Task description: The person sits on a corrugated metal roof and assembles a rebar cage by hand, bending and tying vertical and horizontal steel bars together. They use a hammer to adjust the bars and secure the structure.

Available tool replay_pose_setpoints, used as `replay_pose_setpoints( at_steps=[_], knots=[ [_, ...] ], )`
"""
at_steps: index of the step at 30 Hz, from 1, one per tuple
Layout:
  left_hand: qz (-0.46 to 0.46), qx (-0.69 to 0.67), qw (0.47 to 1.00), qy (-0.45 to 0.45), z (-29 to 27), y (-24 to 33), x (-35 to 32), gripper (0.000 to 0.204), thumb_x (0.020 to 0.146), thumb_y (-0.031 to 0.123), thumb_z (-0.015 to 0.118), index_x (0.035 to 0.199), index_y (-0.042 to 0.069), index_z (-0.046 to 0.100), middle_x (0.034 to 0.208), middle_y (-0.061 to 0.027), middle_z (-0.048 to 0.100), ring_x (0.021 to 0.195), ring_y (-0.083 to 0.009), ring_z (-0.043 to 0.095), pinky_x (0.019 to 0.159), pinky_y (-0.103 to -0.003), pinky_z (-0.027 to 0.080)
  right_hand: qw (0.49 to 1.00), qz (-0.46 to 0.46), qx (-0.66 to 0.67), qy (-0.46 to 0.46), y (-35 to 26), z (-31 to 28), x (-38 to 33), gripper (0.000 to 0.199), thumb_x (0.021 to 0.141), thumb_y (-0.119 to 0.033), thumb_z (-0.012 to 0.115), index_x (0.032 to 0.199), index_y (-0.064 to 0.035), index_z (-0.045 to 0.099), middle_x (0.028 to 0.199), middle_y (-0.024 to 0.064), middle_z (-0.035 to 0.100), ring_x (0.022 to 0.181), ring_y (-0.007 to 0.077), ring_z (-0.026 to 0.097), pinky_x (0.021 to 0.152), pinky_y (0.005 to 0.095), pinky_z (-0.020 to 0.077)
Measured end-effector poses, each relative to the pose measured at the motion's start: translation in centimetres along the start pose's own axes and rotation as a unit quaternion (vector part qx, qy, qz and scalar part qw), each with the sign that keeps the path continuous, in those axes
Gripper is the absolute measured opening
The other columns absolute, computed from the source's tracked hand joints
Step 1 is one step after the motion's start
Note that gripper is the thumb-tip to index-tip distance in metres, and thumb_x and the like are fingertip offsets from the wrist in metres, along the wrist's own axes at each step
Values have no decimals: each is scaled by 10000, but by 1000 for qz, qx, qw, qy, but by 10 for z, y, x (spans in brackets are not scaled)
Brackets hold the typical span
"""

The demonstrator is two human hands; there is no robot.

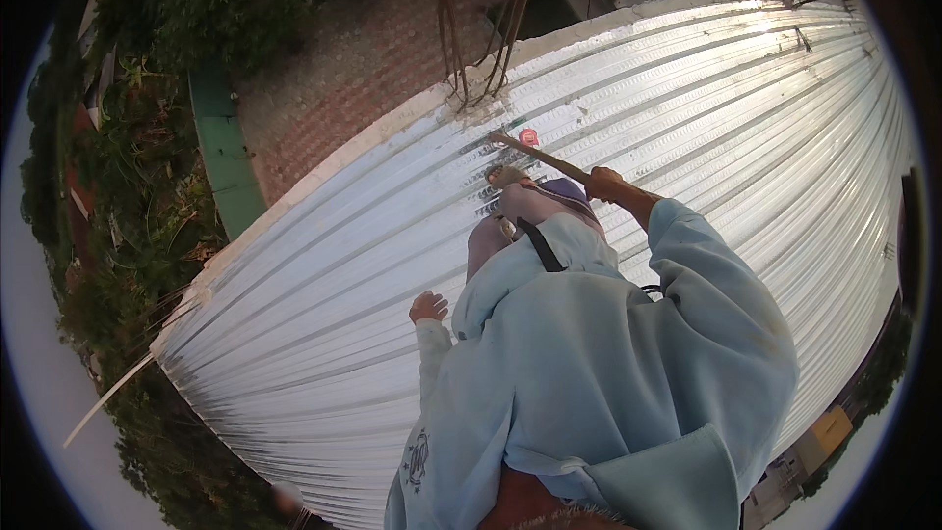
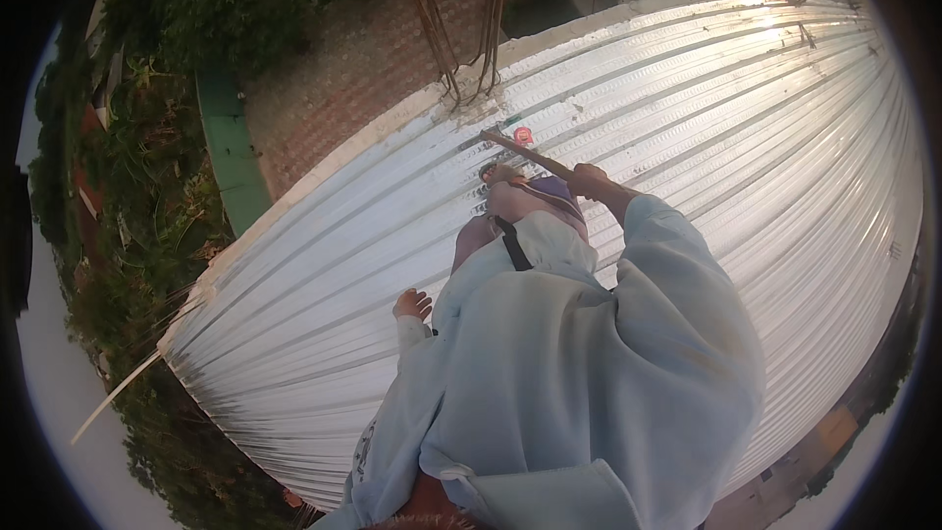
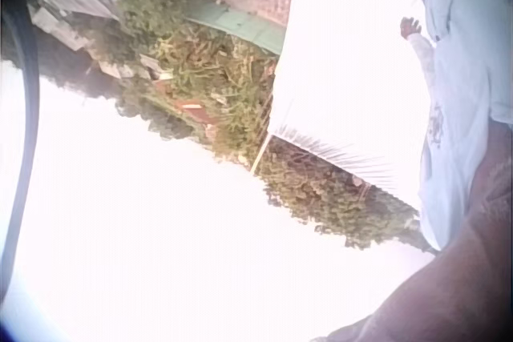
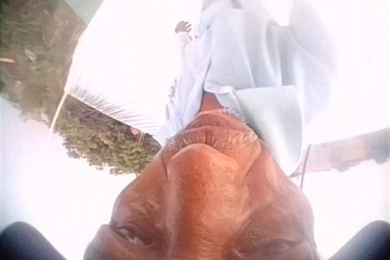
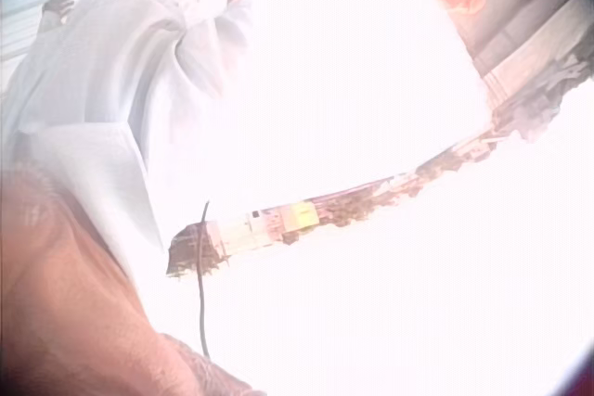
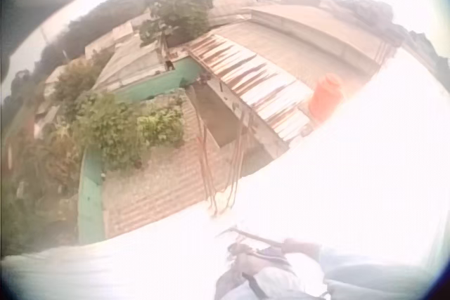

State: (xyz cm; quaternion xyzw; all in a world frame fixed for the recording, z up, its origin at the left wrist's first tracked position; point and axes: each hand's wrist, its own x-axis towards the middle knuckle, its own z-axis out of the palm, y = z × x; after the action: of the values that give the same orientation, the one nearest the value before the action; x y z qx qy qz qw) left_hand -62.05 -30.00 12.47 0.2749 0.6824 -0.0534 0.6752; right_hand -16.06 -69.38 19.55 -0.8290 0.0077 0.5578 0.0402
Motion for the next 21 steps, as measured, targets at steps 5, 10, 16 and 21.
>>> replay_pose_setpoints(
  at_steps=[5, 10, 16, 21],
  knots=[
    [175, -37, 983, 47, -53, 118, -33, 379, 889, 258, 645, 1219, 80, 590, 1151, -236, 653, 975, -432, 663, 784, -548, 550, 992, 63, 106, 16, 34, 79, -22, 342, 699, -164, 769, 1002, -17, 713, 793, 150, 700, 660, 271, 696, 567, 391, 573],
    [181, -30, 982, 42, -83, 147, -32, 352, 881, 242, 678, 1183, 76, 611, 1171, -232, 650, 982, -424, 669, 805, -550, 548, 975, 130, 179, 31, 69, 129, -62, 361, 684, -117, 766, 1029, -30, 704, 806, 158, 696, 677, 271, 693, 575, 405, 561],
    [-4, 163, 987, 5, -84, 65, 40, 347, 882, 251, 621, 1190, 92, 610, 1182, -238, 620, 1056, -444, 632, 806, -542, 530, 975, 195, 109, 9, 128, 188, -109, 337, 658, -112, 799, 972, -22, 720, 778, 158, 691, 643, 263, 683, 557, 385, 552],
    [118, 555, 818, -95, -42, 39, 52, 319, 903, 251, 588, 1170, 80, 620, 1147, -237, 630, 1021, -425, 643, 772, -531, 533, 983, 183, 4, 28, 119, 211, -122, 277, 632, -132, 771, 908, -112, 783, 869, 106, 745, 868, 260, 720, 746, 351, 556]
  ],
)
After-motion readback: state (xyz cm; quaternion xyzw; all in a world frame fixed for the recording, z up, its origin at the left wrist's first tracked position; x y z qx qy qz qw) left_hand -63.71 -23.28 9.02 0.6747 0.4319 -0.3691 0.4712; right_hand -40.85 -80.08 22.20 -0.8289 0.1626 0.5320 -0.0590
